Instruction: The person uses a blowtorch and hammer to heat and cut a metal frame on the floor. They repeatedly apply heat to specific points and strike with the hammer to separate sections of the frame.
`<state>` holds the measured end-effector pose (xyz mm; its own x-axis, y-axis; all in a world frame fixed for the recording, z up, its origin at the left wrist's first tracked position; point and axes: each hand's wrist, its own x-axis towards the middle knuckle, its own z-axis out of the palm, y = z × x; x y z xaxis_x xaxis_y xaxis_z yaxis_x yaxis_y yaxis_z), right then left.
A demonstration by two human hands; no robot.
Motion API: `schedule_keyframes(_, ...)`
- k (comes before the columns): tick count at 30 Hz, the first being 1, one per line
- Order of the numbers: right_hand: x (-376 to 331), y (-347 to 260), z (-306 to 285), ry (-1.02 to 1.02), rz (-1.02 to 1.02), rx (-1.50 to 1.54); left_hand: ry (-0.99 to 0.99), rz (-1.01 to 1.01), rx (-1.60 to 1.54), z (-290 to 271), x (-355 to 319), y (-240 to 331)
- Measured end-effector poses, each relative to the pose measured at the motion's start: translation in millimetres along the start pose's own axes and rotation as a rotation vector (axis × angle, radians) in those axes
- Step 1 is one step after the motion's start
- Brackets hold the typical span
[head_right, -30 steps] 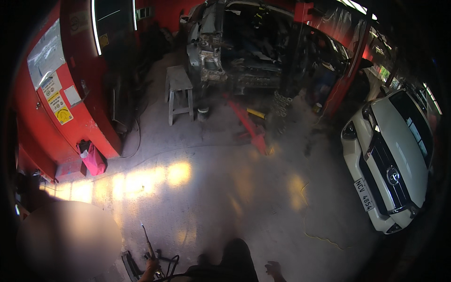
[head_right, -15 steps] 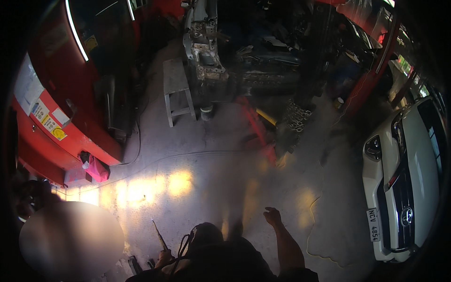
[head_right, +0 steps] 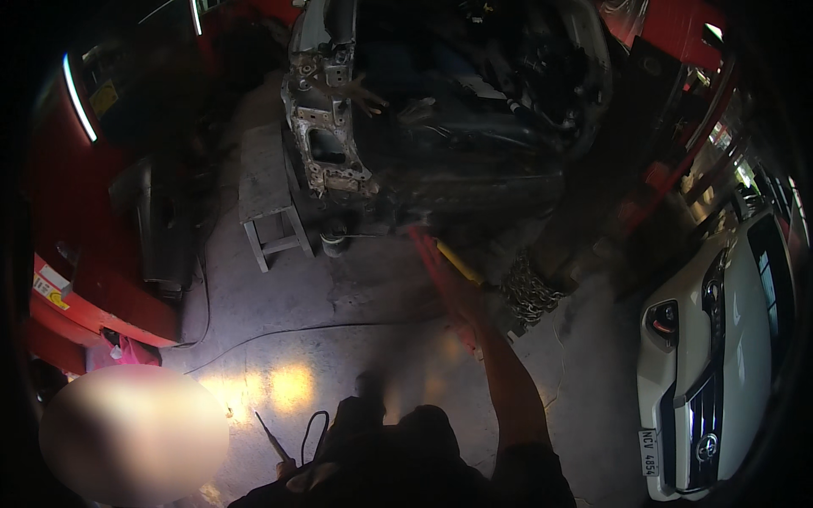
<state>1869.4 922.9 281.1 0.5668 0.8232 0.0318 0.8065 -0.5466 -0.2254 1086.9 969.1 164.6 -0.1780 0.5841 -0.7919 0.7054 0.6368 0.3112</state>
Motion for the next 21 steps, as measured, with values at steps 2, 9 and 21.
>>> schedule_keyframes(2, 48, 55, -8, 0.195, 0.019, -0.117, -0.063, 0.122, 0.063, -4, 18, 35)
schedule_keyframes(9, 241, 156, -102, 0.45, 0.161, -0.227, -0.092, 0.456, 0.466, 15, 50, 106)
schedule_keyframes(21, 493, 402, -85, 0.197, 0.386, -0.554, 0.16, 0.204, 0.737, 53, -131, 166)
